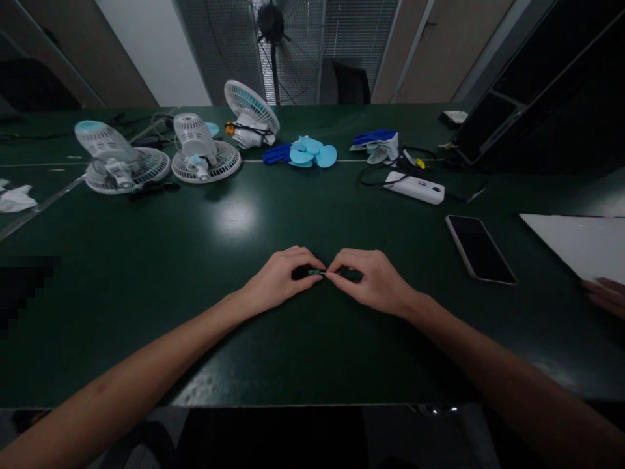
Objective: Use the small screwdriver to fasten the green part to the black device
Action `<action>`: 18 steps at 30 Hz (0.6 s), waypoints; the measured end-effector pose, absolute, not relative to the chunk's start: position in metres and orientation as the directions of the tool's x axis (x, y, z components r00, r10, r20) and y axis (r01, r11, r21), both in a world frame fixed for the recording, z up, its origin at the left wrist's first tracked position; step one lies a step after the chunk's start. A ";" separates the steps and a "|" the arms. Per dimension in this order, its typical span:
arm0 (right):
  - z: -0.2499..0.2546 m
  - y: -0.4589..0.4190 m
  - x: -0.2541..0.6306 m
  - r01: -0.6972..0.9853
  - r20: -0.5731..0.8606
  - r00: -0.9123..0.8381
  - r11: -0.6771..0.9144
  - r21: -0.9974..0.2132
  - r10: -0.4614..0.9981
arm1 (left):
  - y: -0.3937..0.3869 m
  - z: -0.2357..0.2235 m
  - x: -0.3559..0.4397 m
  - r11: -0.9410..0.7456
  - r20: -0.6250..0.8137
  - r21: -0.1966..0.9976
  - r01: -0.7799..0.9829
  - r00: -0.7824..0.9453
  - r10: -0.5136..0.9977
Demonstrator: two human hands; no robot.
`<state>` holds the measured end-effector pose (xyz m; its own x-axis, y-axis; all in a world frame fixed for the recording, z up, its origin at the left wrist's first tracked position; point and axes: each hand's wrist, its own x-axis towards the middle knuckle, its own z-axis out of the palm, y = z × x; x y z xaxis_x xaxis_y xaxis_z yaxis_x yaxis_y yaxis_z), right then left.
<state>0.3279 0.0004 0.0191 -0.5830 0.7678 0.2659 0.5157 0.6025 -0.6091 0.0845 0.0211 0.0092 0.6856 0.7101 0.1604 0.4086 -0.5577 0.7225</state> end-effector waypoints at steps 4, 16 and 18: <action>0.020 -0.006 0.319 0.342 0.378 -0.526 0.597 -0.726 0.762 | 0.021 0.009 0.085 -0.558 0.167 0.728 0.399 0.685 0.709; 0.015 0.008 0.341 0.498 0.344 -0.435 0.540 -0.678 0.832 | 0.019 0.009 0.083 -0.583 0.176 0.702 0.410 0.692 0.700; 0.013 0.009 0.342 0.532 0.332 -0.447 0.546 -0.647 0.830 | 0.016 0.009 0.081 -0.602 0.191 0.684 0.411 0.697 0.692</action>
